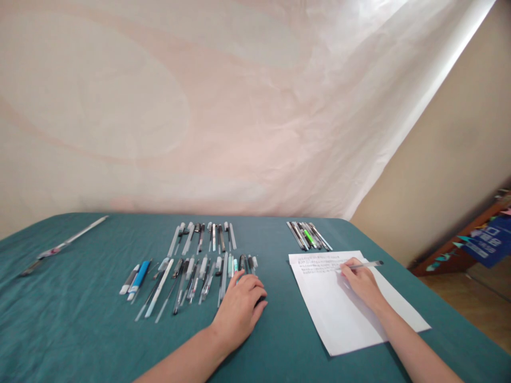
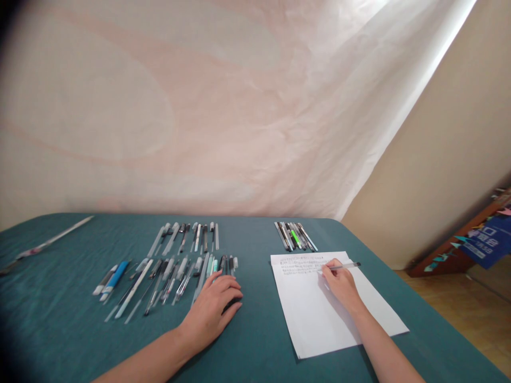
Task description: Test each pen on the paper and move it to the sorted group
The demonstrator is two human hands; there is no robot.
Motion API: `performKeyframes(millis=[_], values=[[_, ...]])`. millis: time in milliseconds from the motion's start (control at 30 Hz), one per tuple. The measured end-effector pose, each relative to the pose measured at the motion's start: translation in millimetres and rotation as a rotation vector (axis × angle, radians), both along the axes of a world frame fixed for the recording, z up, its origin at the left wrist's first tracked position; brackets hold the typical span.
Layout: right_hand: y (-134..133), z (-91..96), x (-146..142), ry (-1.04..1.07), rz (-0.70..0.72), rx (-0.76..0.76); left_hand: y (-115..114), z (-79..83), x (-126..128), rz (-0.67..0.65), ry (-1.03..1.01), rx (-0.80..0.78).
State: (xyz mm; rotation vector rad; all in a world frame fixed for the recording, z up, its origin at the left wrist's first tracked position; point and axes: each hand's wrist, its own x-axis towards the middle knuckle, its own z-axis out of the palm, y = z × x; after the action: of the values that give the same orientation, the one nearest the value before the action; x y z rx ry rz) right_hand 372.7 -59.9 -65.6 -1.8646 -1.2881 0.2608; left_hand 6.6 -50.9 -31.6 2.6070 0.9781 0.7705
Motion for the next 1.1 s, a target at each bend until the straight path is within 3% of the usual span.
performKeyframes(millis=[1100], values=[[1.1,-3.4,3.8,-0.021,0.000,0.005,-0.9,2.5,0.1,0.001,0.016,-0.027]])
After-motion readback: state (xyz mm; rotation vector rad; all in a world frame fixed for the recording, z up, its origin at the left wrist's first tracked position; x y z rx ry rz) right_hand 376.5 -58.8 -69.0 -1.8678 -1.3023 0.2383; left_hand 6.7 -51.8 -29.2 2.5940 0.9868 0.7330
